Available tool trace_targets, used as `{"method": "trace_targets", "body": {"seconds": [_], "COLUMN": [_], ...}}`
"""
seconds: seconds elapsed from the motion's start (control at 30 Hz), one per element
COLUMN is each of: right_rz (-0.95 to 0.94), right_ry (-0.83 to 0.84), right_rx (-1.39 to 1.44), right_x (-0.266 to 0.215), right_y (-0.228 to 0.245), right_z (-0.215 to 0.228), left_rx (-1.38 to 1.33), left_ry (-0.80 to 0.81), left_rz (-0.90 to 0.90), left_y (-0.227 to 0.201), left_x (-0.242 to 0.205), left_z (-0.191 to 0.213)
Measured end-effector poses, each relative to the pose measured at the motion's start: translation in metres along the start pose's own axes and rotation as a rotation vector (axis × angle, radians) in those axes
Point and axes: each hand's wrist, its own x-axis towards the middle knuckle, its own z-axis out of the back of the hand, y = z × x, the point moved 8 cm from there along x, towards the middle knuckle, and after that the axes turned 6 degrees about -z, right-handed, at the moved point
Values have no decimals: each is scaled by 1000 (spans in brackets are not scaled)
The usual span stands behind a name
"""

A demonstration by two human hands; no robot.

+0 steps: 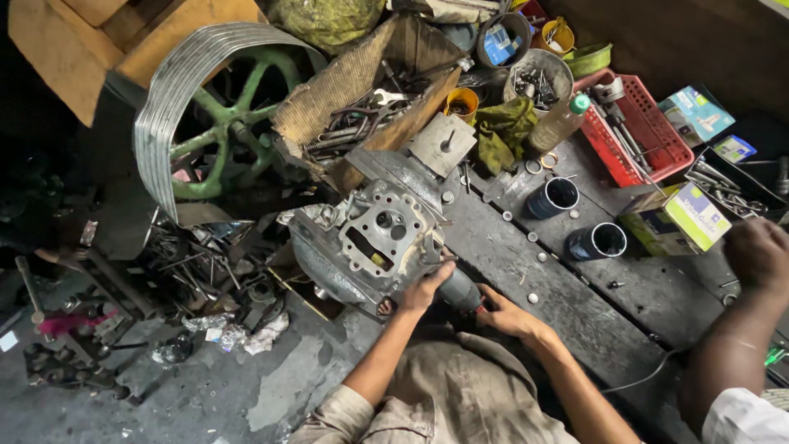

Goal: The person uses a power drill to work on a metal engine component clamped in a vise. They wipe the part with a cloth, insert a bolt, and continue drilling. The person also picks up a container of bolts and places it on the workbench.

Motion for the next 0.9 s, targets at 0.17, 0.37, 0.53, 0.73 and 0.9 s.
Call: {"method": "trace_targets", "body": {"seconds": [0.17, 0.37, 0.53, 0.73, 0.9], "right_rz": [-32, -19, -57, -47, -20], "right_ry": [5, 31, 63, 63, 132], "right_rx": [24, -25, -94, -181, -37], "right_x": [15, 24, 10, 7, 20], "right_y": [-20, -29, -18, -17, -21], "right_z": [2, 1, -1, 11, 4], "left_rx": [46, 362, 498, 484, 542], "left_ry": [60, 31, -105, -220, -301], "left_rz": [93, 386, 242, 368, 270], "left_y": [5, 3, -39, -40, -51], "left_x": [-9, -22, -20, -26, -26], "left_z": [-2, 8, 4, 4, 1]}}
